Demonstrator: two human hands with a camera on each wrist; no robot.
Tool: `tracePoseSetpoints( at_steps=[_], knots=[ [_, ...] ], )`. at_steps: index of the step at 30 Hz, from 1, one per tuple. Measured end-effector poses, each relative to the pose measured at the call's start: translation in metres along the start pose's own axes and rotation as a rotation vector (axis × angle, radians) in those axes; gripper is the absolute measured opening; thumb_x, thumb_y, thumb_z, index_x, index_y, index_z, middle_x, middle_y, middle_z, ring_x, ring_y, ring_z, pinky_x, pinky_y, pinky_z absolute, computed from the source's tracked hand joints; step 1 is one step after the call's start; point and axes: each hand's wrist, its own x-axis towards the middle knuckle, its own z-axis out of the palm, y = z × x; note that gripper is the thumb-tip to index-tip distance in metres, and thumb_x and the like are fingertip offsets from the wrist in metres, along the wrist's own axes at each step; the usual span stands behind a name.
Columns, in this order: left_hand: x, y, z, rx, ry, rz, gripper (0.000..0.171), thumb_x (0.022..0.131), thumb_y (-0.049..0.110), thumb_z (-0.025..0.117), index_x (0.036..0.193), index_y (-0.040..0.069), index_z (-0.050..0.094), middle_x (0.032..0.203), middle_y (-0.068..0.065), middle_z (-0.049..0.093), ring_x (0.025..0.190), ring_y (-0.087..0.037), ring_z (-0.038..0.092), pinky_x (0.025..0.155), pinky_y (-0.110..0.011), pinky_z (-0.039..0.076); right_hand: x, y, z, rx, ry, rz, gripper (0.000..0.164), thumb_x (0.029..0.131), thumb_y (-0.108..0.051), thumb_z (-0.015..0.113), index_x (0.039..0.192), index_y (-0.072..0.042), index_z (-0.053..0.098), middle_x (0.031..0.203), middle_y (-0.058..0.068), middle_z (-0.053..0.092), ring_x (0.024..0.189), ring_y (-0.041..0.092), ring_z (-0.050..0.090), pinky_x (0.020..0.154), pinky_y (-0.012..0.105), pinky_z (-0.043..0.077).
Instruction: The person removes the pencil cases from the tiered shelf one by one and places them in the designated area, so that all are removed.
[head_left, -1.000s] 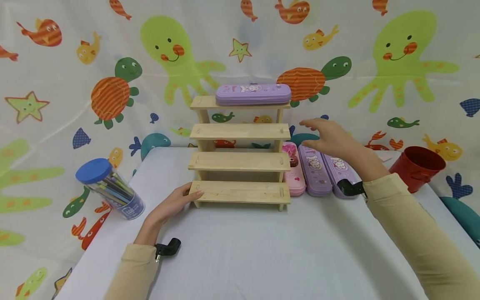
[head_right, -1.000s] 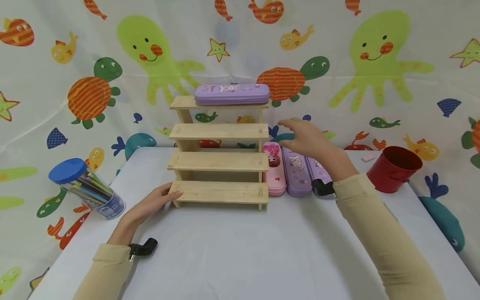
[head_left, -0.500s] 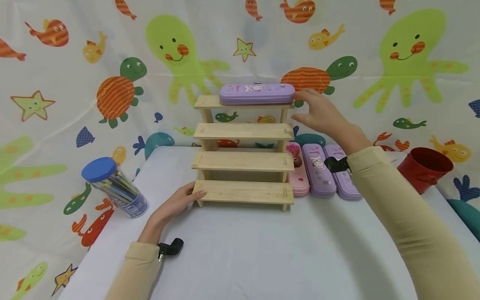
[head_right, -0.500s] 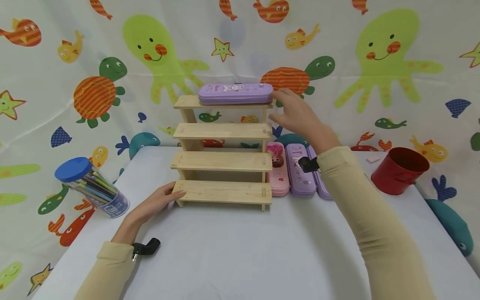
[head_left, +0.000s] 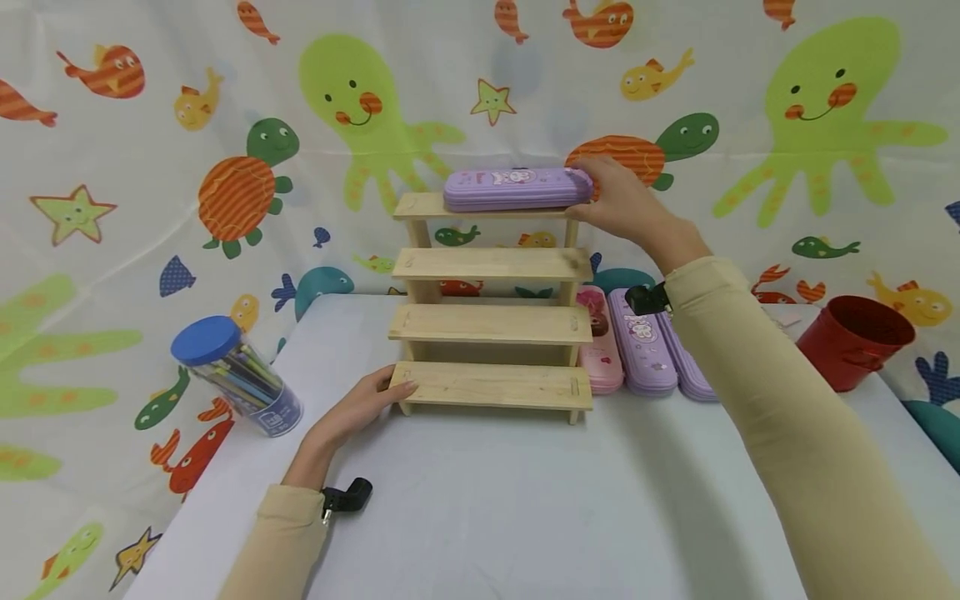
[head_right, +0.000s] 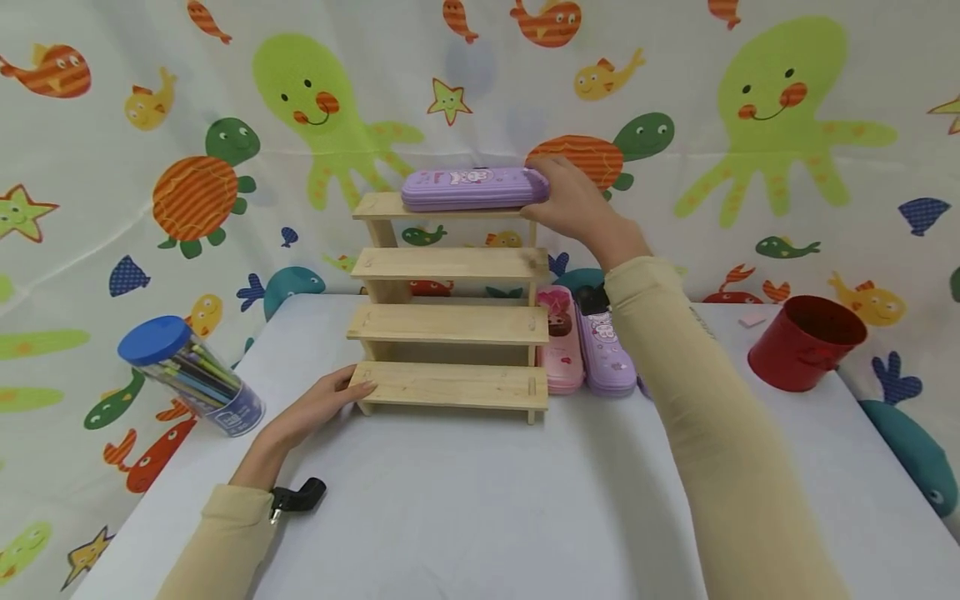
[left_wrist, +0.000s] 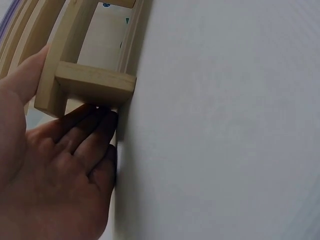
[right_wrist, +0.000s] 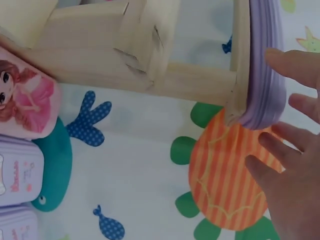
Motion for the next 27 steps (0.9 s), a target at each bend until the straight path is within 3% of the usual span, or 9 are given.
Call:
tracePoseSetpoints(
  at_steps=[4,13,20,27],
  knots=[
    [0.0,0.0,0.001,-0.012,-0.001,-0.002,0.08,0.096,0.053,0.058,0.156,0.009,0.029,0.16,-0.016,0.034,0.152,-0.036,0.022,0.121,-0.059,0.021,0.004,0.0,0.006,-0.002,0.003,0.025,0.065,0.091,-0.023,0.066,0.148,-0.005,0.04,0.156,0.017,0.035,0.138,0.039,0.039,0.117,0.056,0.033],
    [-0.001,0.0,0.001,-0.006,-0.01,0.009,0.08,0.097,0.054,0.056,0.156,0.009,0.028,0.16,-0.016,0.033,0.152,-0.036,0.022,0.121,-0.059,0.021,0.006,-0.004,0.015,0.066,0.005,0.013,0.06,0.09,-0.018,0.067,0.136,0.003,0.036,0.14,0.025,0.048,0.126,0.037,0.048,0.112,0.052,0.038],
    [-0.001,0.0,0.0,-0.014,-0.008,0.004,0.08,0.096,0.054,0.057,0.156,0.009,0.029,0.16,-0.015,0.034,0.152,-0.035,0.021,0.122,-0.058,0.02,0.005,-0.01,0.014,0.049,0.028,0.006,0.047,0.089,-0.019,0.064,0.126,0.002,0.043,0.13,0.02,0.047,0.116,0.033,0.045,0.1,0.046,0.041],
    [-0.003,0.0,-0.001,-0.031,-0.017,0.017,0.078,0.097,0.051,0.057,0.156,0.009,0.029,0.16,-0.016,0.034,0.152,-0.036,0.021,0.121,-0.059,0.02,-0.001,-0.017,0.011,0.021,0.003,0.012,0.048,0.089,-0.025,0.064,0.126,-0.002,0.043,0.125,0.019,0.053,0.11,0.032,0.049,0.092,0.044,0.045]
  ],
)
